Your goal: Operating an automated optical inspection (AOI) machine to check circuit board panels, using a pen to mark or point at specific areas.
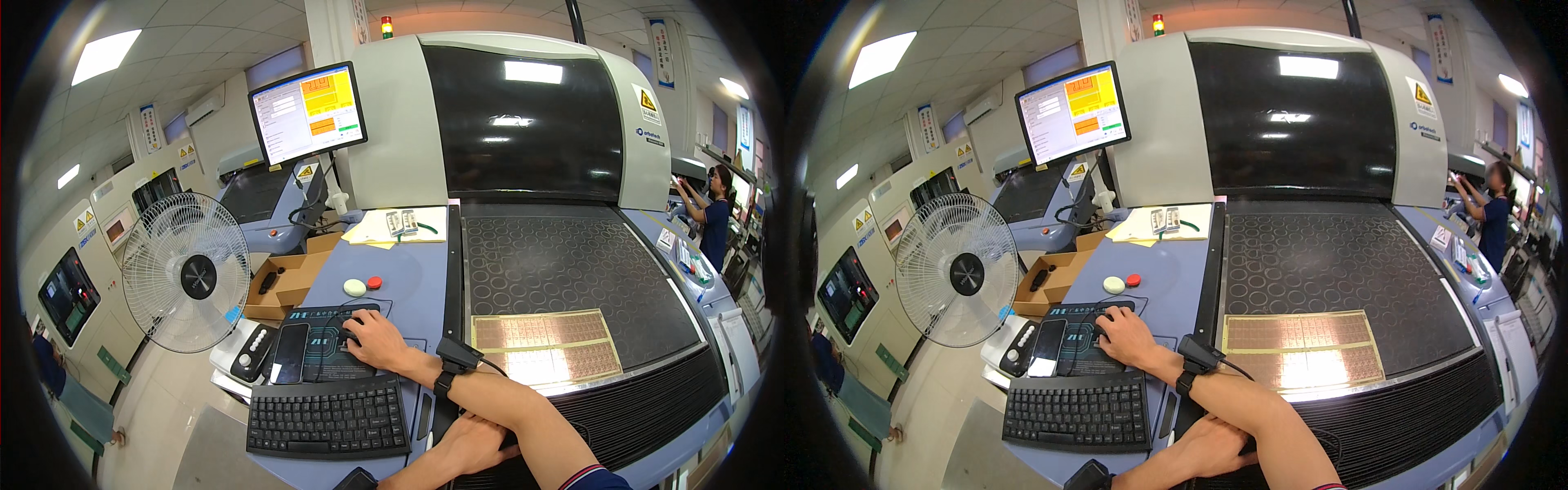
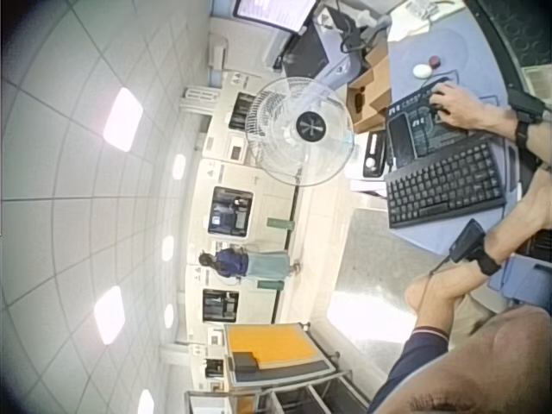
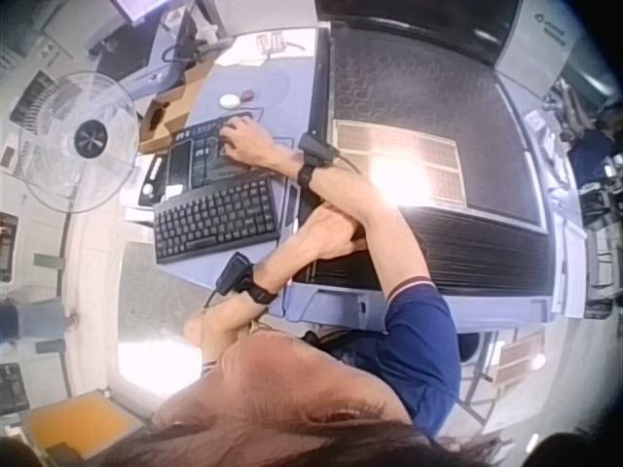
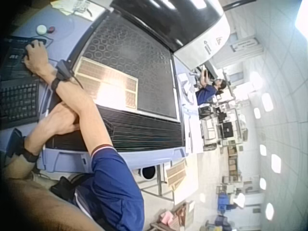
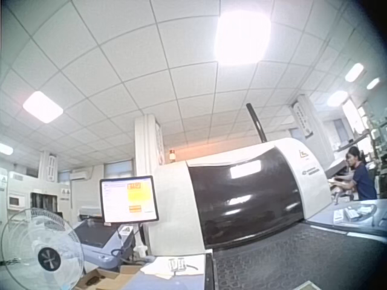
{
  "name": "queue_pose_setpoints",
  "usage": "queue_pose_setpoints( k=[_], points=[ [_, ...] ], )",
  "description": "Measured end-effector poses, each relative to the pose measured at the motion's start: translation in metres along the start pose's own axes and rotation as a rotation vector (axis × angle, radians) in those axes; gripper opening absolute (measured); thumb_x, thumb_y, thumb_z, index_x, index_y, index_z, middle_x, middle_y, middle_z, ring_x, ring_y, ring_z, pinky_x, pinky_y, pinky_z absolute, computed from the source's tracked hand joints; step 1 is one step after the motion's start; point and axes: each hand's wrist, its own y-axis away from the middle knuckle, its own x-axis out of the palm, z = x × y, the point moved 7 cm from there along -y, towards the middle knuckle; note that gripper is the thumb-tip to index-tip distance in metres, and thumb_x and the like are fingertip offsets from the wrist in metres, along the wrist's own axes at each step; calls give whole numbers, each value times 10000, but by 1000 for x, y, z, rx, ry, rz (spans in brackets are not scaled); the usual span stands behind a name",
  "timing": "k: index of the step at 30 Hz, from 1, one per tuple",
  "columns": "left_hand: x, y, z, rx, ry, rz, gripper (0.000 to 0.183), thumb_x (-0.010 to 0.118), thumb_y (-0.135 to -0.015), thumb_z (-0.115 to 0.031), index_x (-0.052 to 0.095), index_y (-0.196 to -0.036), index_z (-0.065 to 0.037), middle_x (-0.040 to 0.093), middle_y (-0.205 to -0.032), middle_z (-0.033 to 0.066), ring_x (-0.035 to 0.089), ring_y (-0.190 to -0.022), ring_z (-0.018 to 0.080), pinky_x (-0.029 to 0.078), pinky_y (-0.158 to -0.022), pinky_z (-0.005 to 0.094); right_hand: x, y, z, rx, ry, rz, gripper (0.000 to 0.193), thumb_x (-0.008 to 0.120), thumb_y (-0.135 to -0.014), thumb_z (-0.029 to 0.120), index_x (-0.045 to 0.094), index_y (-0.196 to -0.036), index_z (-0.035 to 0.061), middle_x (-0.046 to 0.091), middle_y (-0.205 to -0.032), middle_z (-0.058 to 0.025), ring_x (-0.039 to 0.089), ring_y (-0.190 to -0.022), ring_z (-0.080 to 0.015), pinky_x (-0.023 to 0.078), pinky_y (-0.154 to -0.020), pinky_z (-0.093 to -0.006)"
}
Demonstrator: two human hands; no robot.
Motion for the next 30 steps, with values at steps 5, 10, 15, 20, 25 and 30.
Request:
queue_pose_setpoints(
  k=[5, 10, 15, 20, 25, 30],
  points=[
    [4, -2, 2, -21, 17, 62, 695, 553, -1021, -546, 609, -1304, 87, 609, -1347, 295, 523, -1333, 443, 371, -1166, 512, -1, 1, -1, 0, -3, 5, 326, 724, -854, 181, 685, -1153, 60, 632, -1190, -158, 609, -1123, -364, 540, -960, -449],
    [0, -1, 0, -4, 3, 24, 659, 573, -1014, -511, 619, -1283, 89, 637, -1314, 286, 556, -1305, 429, 392, -1161, 489, 1, 0, 2, -18, -42, 36, 326, 725, -865, 192, 685, -1164, 67, 633, -1210, -148, 609, -1124, -352, 533, -972, -446],
    [0, 0, 1, -2, 8, -9, 651, 594, -1007, -497, 603, -1306, 81, 621, -1342, 284, 551, -1310, 432, 395, -1159, 491, 2, 0, 4, -56, -73, 88, 324, 729, -867, 199, 685, -1161, 72, 635, -1230, -145, 615, -1115, -354, 528, -980, -449],
    [3, 0, 2, -2, -24, 16, 663, 582, -1011, -507, 587, -1331, 73, 611, -1355, 287, 543, -1317, 437, 391, -1162, 493, 1, -1, 6, -69, -94, 96, 324, 730, -866, 198, 682, -1161, 71, 635, -1228, -146, 617, -1117, -357, 527, -983, -453],
    [2, -1, 1, -1, -8, 20, 681, 571, -1014, -515, 570, -1357, 73, 597, -1377, 291, 528, -1337, 438, 379, -1174, 493, 1, 0, 7, -78, -98, 92, 324, 729, -870, 198, 679, -1164, 70, 635, -1227, -146, 617, -1125, -359, 527, -986, -456],
    [4, -1, 2, -14, -12, 57, 694, 575, -1014, -509, 546, -1387, 76, 585, -1395, 292, 514, -1358, 433, 359, -1191, 490, 3, 0, 6, -76, -92, 97, 318, 725, -879, 200, 680, -1165, 69, 634, -1224, -148, 616, -1129, -359, 523, -990, -455]
  ],
)
